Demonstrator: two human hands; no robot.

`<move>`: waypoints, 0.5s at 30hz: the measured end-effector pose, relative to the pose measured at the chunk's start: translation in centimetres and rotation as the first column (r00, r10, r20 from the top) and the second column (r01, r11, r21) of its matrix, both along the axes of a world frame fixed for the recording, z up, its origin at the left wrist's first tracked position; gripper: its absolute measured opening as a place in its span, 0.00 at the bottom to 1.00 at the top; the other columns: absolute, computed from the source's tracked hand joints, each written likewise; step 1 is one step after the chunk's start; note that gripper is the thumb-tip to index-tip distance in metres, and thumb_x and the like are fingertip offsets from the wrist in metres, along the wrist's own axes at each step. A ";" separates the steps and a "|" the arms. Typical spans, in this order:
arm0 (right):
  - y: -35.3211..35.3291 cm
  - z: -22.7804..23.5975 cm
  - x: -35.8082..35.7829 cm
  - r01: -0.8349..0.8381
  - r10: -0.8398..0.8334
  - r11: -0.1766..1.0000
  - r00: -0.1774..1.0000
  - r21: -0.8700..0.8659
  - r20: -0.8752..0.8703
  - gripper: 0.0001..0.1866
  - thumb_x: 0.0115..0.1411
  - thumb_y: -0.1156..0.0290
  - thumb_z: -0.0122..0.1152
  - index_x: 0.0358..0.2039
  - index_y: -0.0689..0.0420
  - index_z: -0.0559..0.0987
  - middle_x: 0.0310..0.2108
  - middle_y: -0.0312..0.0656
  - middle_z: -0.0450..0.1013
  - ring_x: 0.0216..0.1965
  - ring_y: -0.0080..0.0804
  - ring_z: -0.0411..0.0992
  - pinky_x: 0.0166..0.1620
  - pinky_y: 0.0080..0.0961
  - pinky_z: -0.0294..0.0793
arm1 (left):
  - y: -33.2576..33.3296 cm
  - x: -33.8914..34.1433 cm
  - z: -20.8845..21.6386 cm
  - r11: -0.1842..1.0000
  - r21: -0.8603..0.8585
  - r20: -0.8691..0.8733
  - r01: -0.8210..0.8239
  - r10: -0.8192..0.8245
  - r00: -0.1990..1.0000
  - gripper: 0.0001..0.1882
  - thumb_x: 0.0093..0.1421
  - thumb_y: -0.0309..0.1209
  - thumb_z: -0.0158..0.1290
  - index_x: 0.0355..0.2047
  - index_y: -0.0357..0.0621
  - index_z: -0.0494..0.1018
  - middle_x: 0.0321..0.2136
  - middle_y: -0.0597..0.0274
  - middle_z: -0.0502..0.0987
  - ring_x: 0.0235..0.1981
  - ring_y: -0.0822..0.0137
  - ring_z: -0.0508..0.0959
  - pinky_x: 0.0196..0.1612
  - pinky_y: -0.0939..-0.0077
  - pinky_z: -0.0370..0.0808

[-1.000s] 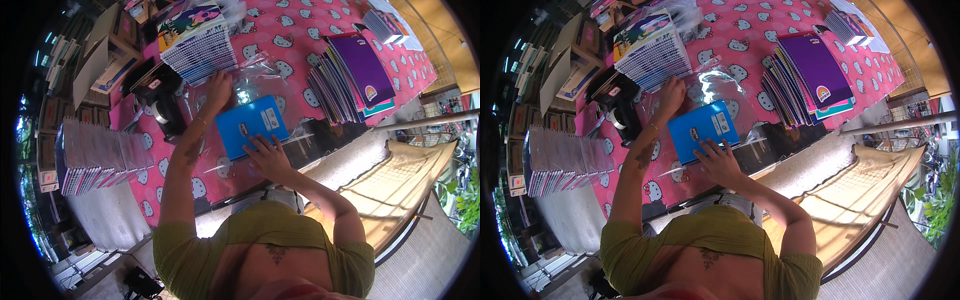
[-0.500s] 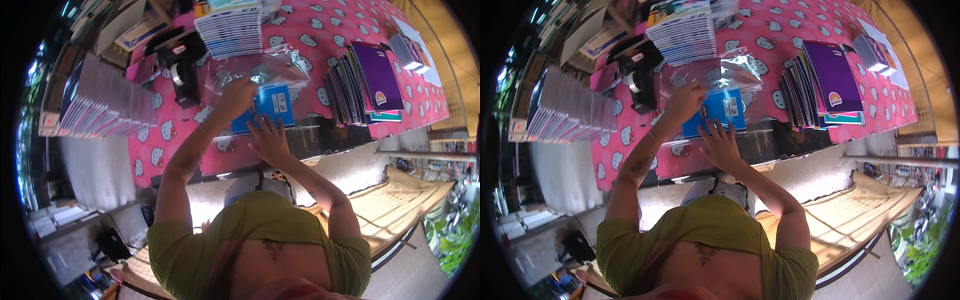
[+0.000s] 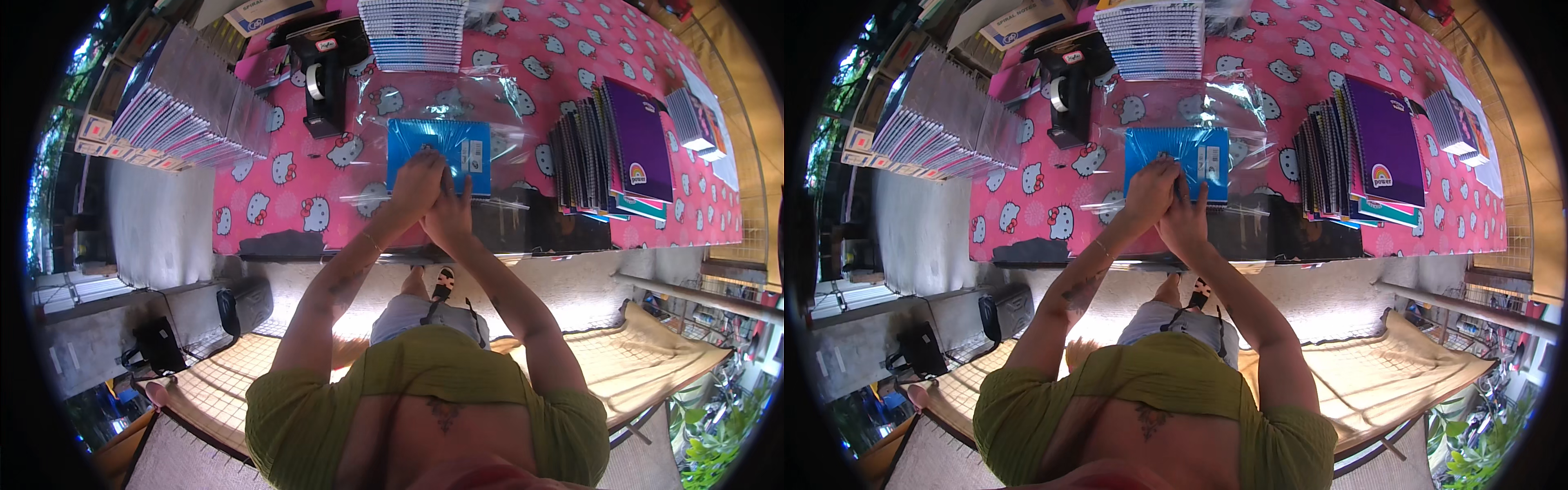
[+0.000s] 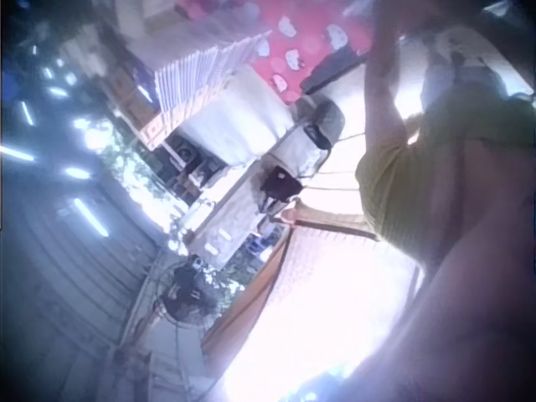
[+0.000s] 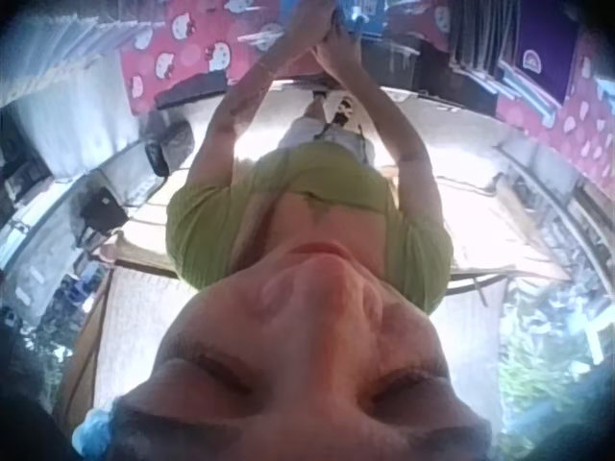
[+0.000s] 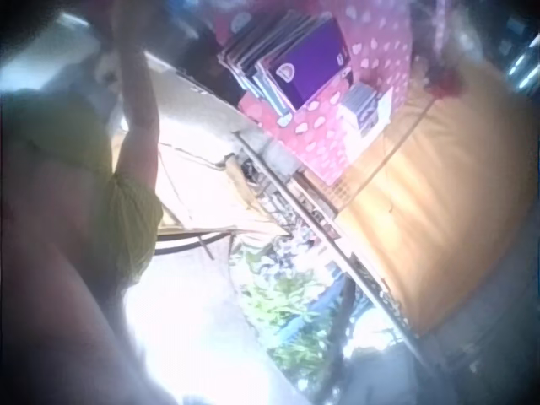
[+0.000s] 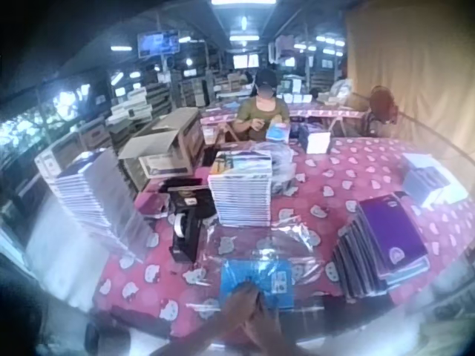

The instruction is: The person places notebooks into plastic bags, seals the bags using a tape dispenser, and organizes the stacks on a table.

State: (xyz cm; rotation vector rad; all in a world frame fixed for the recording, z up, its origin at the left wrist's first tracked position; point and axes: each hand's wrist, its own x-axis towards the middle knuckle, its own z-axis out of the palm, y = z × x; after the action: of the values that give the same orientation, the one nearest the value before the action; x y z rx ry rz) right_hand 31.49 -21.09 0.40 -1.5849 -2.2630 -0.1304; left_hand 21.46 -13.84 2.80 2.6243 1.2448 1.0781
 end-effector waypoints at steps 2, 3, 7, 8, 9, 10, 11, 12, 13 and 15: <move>0.6 1.1 0.6 -0.003 -0.006 0.999 0.983 -0.052 -0.181 0.29 0.55 0.59 0.63 0.56 0.56 0.72 0.53 0.53 0.70 0.62 0.52 0.63 0.56 0.64 0.60 | 0.0 -0.5 1.1 0.965 -0.261 0.087 0.039 -0.016 0.996 0.08 0.54 0.27 0.52 0.34 0.37 0.73 0.34 0.48 0.78 0.40 0.48 0.79 0.42 0.59 0.77; 1.0 1.6 1.1 -0.011 -0.009 0.997 0.963 -0.074 -0.271 0.29 0.54 0.61 0.63 0.56 0.57 0.73 0.51 0.53 0.71 0.60 0.51 0.65 0.55 0.59 0.64 | 0.1 -0.8 1.9 0.924 -0.378 0.132 0.064 -0.014 0.991 0.08 0.54 0.27 0.51 0.34 0.37 0.73 0.34 0.47 0.78 0.40 0.48 0.79 0.41 0.58 0.77; 3.2 1.1 2.6 -0.021 -0.227 0.959 0.537 -0.282 -0.813 0.28 0.50 0.68 0.64 0.53 0.60 0.73 0.47 0.52 0.72 0.50 0.50 0.71 0.50 0.43 0.71 | -0.1 -1.1 1.4 0.944 -0.328 0.086 0.034 -0.006 0.996 0.08 0.55 0.27 0.50 0.34 0.38 0.73 0.35 0.45 0.76 0.40 0.47 0.77 0.40 0.58 0.76; 4.3 5.9 1.0 0.032 -0.130 0.988 0.714 -0.153 -0.688 0.28 0.49 0.69 0.64 0.52 0.60 0.73 0.45 0.51 0.72 0.48 0.49 0.72 0.48 0.41 0.72 | -0.5 -1.1 0.3 0.976 -0.211 0.131 0.045 -0.018 0.991 0.08 0.55 0.27 0.50 0.35 0.38 0.73 0.36 0.45 0.76 0.41 0.47 0.77 0.41 0.57 0.76; 5.1 8.9 -0.4 0.068 -0.061 0.998 0.850 -0.006 -0.523 0.27 0.48 0.71 0.64 0.51 0.61 0.73 0.43 0.51 0.72 0.46 0.49 0.73 0.47 0.39 0.73 | -0.9 -1.1 -0.6 0.994 -0.092 0.166 0.063 -0.047 0.985 0.09 0.55 0.28 0.51 0.36 0.38 0.73 0.37 0.45 0.75 0.42 0.47 0.77 0.42 0.57 0.76; 6.8 8.8 -1.5 0.008 -0.024 0.999 0.892 -0.037 -0.451 0.25 0.48 0.72 0.64 0.49 0.61 0.74 0.43 0.51 0.73 0.45 0.48 0.73 0.47 0.39 0.74 | -1.1 -1.0 -1.5 0.997 -0.063 0.091 0.041 -0.036 0.995 0.10 0.55 0.29 0.51 0.37 0.37 0.73 0.38 0.44 0.75 0.43 0.47 0.76 0.44 0.57 0.75; 9.6 8.2 -2.4 -0.037 0.007 0.997 0.926 -0.072 -0.378 0.23 0.48 0.72 0.63 0.47 0.61 0.76 0.42 0.51 0.73 0.45 0.48 0.74 0.47 0.40 0.74 | -1.2 -0.7 -2.3 0.999 -0.033 0.013 0.034 -0.033 0.999 0.11 0.55 0.29 0.51 0.38 0.36 0.73 0.40 0.44 0.75 0.44 0.46 0.75 0.46 0.56 0.74; 11.9 7.0 -3.4 -0.100 0.062 0.986 0.963 -0.134 -0.261 0.21 0.48 0.73 0.63 0.45 0.60 0.77 0.42 0.51 0.73 0.45 0.48 0.74 0.47 0.40 0.75 | -0.9 -0.2 -2.8 0.999 -0.002 -0.061 0.036 -0.036 0.997 0.13 0.55 0.30 0.51 0.39 0.36 0.73 0.41 0.44 0.74 0.46 0.46 0.75 0.49 0.56 0.73; 14.2 6.0 -4.2 -0.162 0.132 0.967 0.979 -0.198 -0.155 0.18 0.49 0.73 0.62 0.43 0.60 0.78 0.41 0.51 0.73 0.44 0.48 0.74 0.47 0.40 0.75 | -0.6 0.6 -2.9 0.999 -0.020 -0.131 0.027 -0.029 0.991 0.16 0.55 0.30 0.51 0.43 0.35 0.72 0.43 0.44 0.75 0.48 0.46 0.74 0.51 0.55 0.72; 14.1 6.1 -7.6 -0.444 0.444 0.857 0.894 -0.261 -0.059 0.13 0.52 0.70 0.63 0.39 0.57 0.81 0.42 0.45 0.75 0.44 0.47 0.75 0.47 0.40 0.76 | 0.0 0.7 -3.3 0.997 -0.059 -0.260 -0.046 0.029 0.965 0.23 0.55 0.30 0.53 0.51 0.35 0.71 0.48 0.44 0.75 0.54 0.46 0.73 0.56 0.55 0.70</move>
State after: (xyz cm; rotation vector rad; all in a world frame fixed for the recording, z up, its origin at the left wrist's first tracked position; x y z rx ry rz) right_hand 23.87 -7.00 6.49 -1.1221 -2.6721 0.3114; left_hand 22.14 -13.89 -0.50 2.7704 1.3540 0.6996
